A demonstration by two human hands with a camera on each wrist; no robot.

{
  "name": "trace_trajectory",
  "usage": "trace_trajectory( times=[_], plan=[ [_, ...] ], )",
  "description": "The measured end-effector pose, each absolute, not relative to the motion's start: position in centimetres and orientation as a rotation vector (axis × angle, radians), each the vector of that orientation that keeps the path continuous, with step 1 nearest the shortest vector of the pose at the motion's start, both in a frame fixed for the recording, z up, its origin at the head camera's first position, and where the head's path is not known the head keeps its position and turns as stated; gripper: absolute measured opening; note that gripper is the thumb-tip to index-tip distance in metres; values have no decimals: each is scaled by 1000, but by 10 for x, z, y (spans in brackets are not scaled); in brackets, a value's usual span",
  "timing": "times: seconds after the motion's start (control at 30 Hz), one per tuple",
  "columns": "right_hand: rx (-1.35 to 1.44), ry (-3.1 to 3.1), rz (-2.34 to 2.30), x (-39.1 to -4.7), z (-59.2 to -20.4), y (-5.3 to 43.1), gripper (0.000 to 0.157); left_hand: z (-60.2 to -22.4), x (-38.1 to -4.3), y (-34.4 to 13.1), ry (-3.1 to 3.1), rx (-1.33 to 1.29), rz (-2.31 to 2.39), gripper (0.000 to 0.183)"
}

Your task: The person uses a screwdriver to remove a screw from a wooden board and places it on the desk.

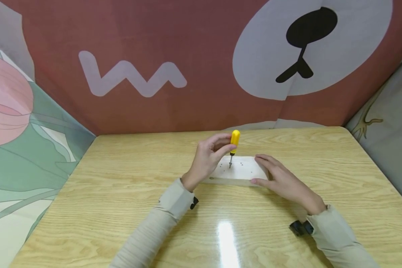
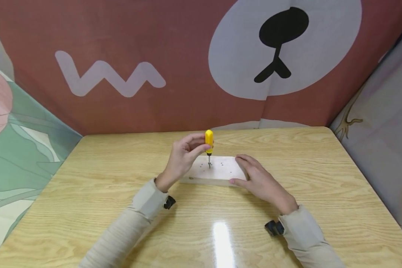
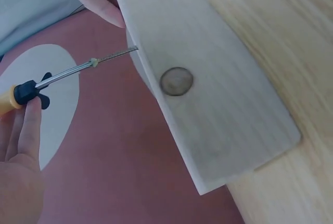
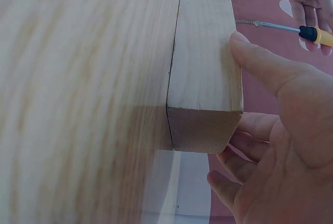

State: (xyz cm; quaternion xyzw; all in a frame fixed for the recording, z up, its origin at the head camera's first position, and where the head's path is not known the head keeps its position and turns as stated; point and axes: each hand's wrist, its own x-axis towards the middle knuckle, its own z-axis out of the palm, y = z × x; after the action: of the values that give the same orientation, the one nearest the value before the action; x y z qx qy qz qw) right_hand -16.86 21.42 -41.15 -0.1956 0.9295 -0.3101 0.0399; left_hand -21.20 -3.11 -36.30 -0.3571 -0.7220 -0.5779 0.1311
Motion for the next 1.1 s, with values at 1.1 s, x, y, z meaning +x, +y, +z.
trace_trajectory(
  times=[1.1],
  plan=[
    [-620,2875,-920,-168,-410,213,81,-357,-209,-31,-2299,-1005,-1726,33]
  ],
)
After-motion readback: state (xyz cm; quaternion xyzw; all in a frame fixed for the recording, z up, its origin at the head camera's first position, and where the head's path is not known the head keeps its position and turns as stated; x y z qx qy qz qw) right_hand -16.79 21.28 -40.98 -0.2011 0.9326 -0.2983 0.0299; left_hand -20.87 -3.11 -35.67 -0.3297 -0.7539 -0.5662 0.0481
